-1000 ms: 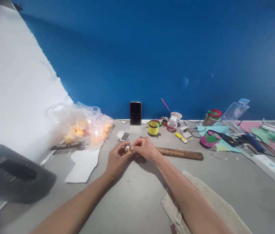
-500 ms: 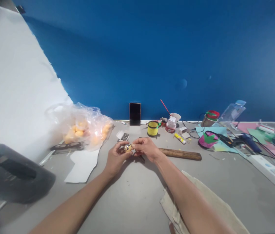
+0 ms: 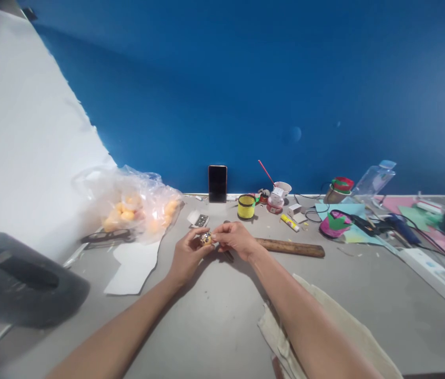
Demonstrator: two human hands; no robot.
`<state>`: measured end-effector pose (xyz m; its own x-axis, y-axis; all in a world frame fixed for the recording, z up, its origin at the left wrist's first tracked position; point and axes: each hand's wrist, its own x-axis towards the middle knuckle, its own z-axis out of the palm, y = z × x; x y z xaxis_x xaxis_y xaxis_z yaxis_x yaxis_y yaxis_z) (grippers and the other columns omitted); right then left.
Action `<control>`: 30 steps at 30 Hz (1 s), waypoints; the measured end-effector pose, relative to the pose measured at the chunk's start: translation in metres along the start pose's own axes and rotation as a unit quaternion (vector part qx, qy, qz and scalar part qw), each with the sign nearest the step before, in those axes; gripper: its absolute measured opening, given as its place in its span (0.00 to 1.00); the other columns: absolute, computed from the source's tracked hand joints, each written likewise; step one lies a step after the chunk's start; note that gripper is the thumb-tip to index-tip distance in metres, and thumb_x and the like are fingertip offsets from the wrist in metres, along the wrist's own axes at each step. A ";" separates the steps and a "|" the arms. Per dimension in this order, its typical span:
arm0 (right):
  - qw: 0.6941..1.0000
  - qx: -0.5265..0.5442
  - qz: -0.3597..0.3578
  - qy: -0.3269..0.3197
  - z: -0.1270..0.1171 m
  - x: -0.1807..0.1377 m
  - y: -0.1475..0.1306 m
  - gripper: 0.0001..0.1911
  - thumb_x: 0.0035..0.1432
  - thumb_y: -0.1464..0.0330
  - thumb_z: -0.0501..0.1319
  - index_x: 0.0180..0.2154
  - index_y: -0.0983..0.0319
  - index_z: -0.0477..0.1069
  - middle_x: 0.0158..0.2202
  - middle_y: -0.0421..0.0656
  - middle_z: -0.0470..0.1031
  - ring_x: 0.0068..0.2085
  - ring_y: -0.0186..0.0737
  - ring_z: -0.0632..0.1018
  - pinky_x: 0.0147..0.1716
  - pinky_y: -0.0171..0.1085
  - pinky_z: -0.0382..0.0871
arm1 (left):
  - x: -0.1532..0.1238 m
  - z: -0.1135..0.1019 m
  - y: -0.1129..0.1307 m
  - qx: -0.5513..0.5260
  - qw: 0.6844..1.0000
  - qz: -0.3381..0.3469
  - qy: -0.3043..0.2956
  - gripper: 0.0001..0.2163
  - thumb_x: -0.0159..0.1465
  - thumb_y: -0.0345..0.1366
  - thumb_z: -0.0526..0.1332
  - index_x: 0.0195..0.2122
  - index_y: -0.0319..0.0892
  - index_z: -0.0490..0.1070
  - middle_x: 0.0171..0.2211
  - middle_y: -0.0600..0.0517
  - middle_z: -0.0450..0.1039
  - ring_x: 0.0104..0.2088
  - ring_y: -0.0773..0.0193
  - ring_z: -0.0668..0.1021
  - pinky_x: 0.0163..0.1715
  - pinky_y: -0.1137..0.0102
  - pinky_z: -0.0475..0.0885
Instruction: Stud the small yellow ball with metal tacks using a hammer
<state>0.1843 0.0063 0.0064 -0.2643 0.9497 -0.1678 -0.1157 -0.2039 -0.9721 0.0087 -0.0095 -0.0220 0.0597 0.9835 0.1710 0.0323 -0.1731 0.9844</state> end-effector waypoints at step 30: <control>0.992 -0.128 -0.005 0.001 0.004 -0.014 -0.017 0.14 0.43 0.62 0.72 0.28 0.61 0.72 0.23 0.36 0.74 0.23 0.31 0.71 0.23 0.31 0.66 | -0.011 0.004 0.019 -0.031 0.998 -0.057 -0.019 0.20 0.49 0.32 0.71 0.45 0.40 0.78 0.28 0.53 0.78 0.28 0.64 0.77 0.31 0.69 0.74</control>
<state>0.1865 -0.0044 0.0259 -0.2626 0.9520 -0.1572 0.1279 -0.1271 -0.9836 0.0122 -0.0238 -0.0052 0.0980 0.9935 0.0576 -0.0214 -0.0558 0.9982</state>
